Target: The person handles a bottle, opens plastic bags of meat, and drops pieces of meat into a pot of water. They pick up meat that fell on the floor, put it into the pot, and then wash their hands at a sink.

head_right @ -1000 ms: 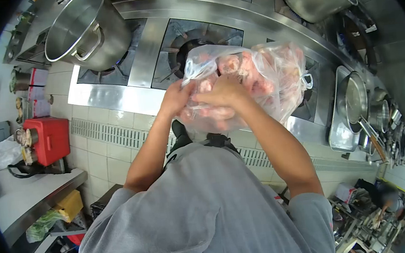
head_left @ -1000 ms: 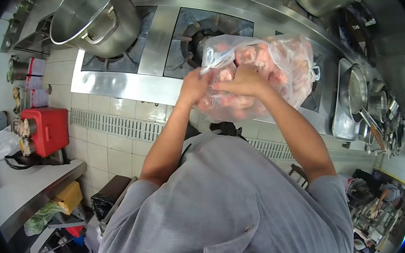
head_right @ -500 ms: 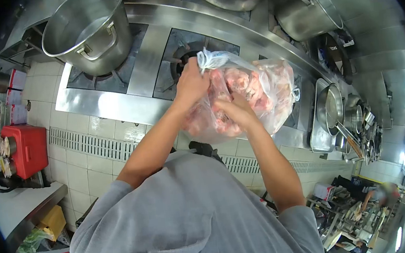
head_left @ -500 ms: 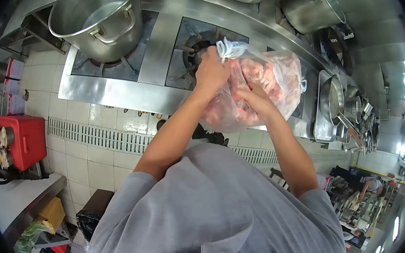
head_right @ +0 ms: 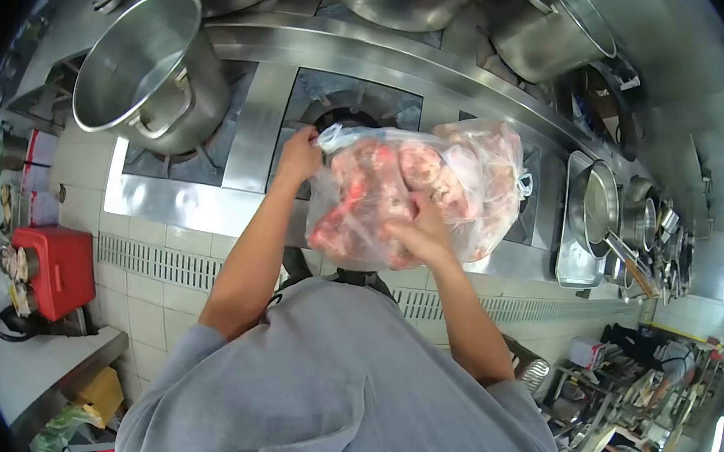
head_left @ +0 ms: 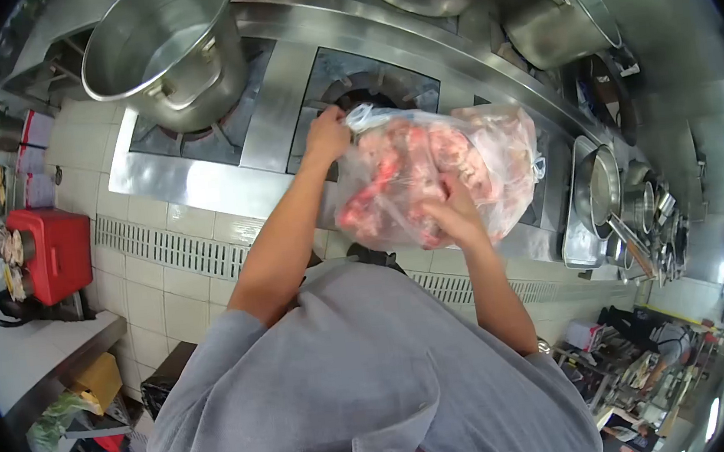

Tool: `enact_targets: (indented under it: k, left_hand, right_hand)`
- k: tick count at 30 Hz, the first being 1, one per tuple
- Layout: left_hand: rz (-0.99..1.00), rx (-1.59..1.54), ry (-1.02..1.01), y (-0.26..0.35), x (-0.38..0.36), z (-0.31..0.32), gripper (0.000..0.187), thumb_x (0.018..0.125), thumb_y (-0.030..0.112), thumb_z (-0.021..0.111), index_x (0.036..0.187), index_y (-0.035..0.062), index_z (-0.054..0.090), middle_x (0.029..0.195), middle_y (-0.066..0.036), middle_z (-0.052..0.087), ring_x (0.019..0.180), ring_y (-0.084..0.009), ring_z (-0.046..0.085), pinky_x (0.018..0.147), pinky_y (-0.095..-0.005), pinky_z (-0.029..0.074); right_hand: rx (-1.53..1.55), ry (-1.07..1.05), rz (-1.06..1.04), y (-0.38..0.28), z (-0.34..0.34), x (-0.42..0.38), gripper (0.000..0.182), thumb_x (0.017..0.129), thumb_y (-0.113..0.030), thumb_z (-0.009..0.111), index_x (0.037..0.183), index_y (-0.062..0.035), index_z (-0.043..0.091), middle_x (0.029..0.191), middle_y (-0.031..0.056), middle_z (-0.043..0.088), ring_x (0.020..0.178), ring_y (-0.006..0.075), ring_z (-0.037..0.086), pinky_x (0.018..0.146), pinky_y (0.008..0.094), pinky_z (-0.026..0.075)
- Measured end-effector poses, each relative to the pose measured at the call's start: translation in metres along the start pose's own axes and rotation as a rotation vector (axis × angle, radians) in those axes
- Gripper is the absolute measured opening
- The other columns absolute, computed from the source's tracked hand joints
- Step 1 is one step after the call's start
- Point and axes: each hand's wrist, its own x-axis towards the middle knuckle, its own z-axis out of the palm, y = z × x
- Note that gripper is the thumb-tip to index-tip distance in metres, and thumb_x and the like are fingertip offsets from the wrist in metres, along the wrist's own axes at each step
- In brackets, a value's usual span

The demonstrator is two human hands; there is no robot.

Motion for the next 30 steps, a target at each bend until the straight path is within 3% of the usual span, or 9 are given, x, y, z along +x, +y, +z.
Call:
enact_targets:
  k: [4,7,11,12,15,18,23,25,30]
  left_hand:
    - [0.268,0.018,0.055,0.076,-0.060,-0.034,0.040,0.072,0.012,0.063,0.109,0.0016,0.053,0.107,-0.020,0.056,0.099,-0.0382,0.055,0.084,-0.0423,0.046]
    - [0.384,0.121,-0.016,0.110,-0.082,-0.018,0.047,0.071,0.012,0.064,0.114,0.0016,0.049,0.108,-0.020,0.052,0.097,-0.0383,0.053,0.083,-0.0424,0.045]
    - [0.735,0.245,0.241,0.167,-0.119,-0.021,0.042,0.070,0.002,0.059,0.112,0.0010,0.051,0.107,-0.020,0.049,0.097,-0.0384,0.052,0.083,-0.0429,0.045]
    - [0.761,0.102,0.059,0.173,-0.127,-0.019,0.038,0.072,0.000,0.056,0.110,0.0011,0.051,0.111,-0.020,0.049,0.102,-0.0390,0.050,0.086,-0.0432,0.044]
    - [0.546,0.265,-0.197,0.136,-0.108,0.028,0.040,0.072,0.002,0.057,0.111,0.0008,0.050,0.111,-0.019,0.048,0.105,-0.0390,0.049,0.088,-0.0434,0.043]
    - [0.380,0.840,-0.098,0.120,-0.075,0.040,0.051,0.071,0.019,0.068,0.116,0.0049,0.052,0.117,-0.015,0.045,0.112,-0.0341,0.048,0.088,-0.0441,0.044]
    - [0.071,1.039,-0.296,0.147,-0.047,0.043,0.065,0.066,0.034,0.076,0.121,0.0070,0.054,0.122,-0.012,0.050,0.116,-0.0303,0.050,0.088,-0.0473,0.047]
    - [-0.059,1.217,-0.697,0.174,-0.032,0.046,0.058,0.068,0.037,0.076,0.118,0.0105,0.061,0.121,-0.009,0.059,0.110,-0.0284,0.057,0.085,-0.0497,0.049]
    - [0.055,1.317,-0.561,0.147,-0.020,0.080,0.057,0.066,0.043,0.076,0.113,0.0122,0.064,0.111,-0.006,0.066,0.102,-0.0248,0.063,0.077,-0.0479,0.050]
  right_hand:
    - [-0.427,-0.001,0.010,0.000,0.020,0.005,0.066,0.067,-0.046,0.071,0.101,0.0079,0.056,0.094,0.0232,0.062,0.089,0.0341,0.062,0.081,0.0387,0.048]
    - [-0.429,-0.153,-0.087,-0.012,0.003,0.020,0.051,0.073,-0.042,0.067,0.094,0.0040,0.061,0.094,0.0214,0.063,0.092,0.0368,0.060,0.082,0.0391,0.047]
    - [-0.684,0.371,-0.686,-0.016,-0.022,0.050,0.031,0.070,-0.032,0.071,0.093,-0.0118,0.068,0.100,0.0154,0.060,0.095,0.0307,0.055,0.084,0.0452,0.041]
    - [-0.672,0.371,-0.665,-0.010,-0.024,0.054,0.031,0.070,-0.032,0.071,0.093,-0.0118,0.068,0.100,0.0154,0.060,0.095,0.0307,0.055,0.084,0.0452,0.041]
    - [-0.992,0.215,-0.686,-0.006,-0.027,0.080,0.037,0.065,-0.034,0.074,0.096,-0.0148,0.068,0.102,0.0109,0.059,0.101,0.0253,0.051,0.088,0.0518,0.034]
    - [-1.260,0.150,-0.330,-0.024,-0.023,0.080,0.053,0.061,-0.041,0.077,0.105,-0.0134,0.063,0.110,0.0091,0.060,0.115,0.0279,0.046,0.101,0.0588,0.023]
    - [-1.203,0.134,-0.384,-0.024,-0.033,0.075,0.053,0.062,-0.040,0.077,0.106,-0.0127,0.063,0.106,0.0101,0.062,0.112,0.0287,0.049,0.101,0.0603,0.025]
    - [-1.186,0.161,-0.447,-0.020,-0.030,0.066,0.053,0.062,-0.040,0.077,0.104,-0.0124,0.063,0.104,0.0102,0.062,0.110,0.0288,0.050,0.100,0.0616,0.026]
    - [-1.129,0.266,-0.483,-0.012,-0.035,0.063,0.049,0.063,-0.039,0.076,0.102,-0.0131,0.063,0.101,0.0083,0.061,0.108,0.0279,0.050,0.101,0.0611,0.026]
